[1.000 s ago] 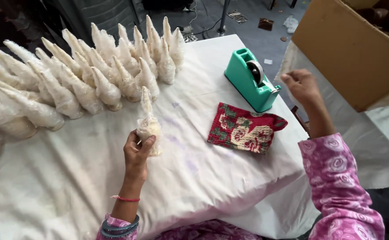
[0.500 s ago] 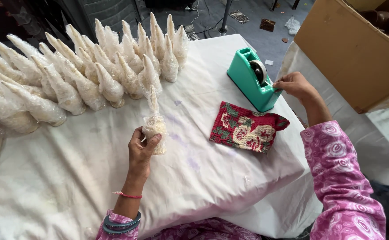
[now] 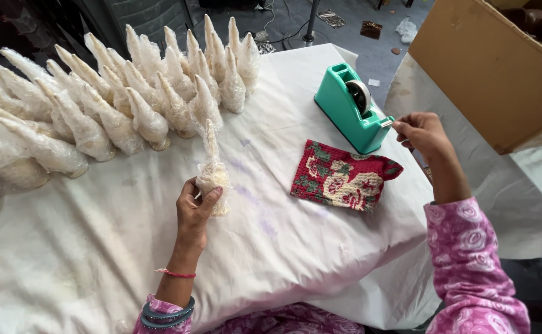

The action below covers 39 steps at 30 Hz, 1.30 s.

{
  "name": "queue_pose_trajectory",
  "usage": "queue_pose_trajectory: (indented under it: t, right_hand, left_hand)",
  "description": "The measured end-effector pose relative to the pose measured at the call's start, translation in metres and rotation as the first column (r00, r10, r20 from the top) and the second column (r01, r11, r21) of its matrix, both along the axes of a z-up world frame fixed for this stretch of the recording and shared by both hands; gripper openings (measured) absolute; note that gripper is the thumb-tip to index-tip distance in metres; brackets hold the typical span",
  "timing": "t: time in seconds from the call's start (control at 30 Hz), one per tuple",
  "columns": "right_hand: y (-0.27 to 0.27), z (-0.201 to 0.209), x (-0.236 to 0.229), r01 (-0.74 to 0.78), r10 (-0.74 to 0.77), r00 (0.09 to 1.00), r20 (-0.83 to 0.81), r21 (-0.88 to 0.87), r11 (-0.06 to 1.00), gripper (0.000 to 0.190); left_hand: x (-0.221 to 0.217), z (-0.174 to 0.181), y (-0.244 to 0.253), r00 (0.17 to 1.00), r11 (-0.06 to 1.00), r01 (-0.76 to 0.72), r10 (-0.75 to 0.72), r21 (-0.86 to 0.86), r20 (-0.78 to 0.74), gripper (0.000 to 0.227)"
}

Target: The person wraps wooden figurine parts in bubble wrap, secures them with tape, and places them into a patterned cloth pouch.

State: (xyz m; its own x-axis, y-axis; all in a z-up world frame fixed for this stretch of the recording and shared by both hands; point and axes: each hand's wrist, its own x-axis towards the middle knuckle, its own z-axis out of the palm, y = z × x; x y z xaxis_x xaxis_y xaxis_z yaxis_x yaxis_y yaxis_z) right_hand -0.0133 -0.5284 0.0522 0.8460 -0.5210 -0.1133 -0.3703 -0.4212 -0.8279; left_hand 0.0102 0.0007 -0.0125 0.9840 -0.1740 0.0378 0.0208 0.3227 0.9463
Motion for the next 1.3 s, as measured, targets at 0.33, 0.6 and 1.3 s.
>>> queue_pose_trajectory:
  t: [0.33,0.6,1.3]
  right_hand:
    - [-0.026,-0.069,-0.004,-0.148,-0.007,0.94,0.342,0.426,0.892,0.011]
    - [0.061,-0.013,-0.031,-0.242,0.245,0.903,0.353,-0.051,0.969,0.014]
    - [0.321,-0.01,0.028,-0.776,0.753,0.59,0.292,-0.055,0.629,0.017]
  left_hand:
    - [0.003,-0.011,-0.003,0.999,0.999,-0.042,0.042,-0.026,0.009,0.046]
    - [0.002,-0.008,-0.007,1.0,1.0,-0.022,0.022,-0.021,0.015,0.041]
    - [-0.003,0.004,-0.005,0.998,0.998,0.069,-0.07,-0.011,-0.008,0.058]
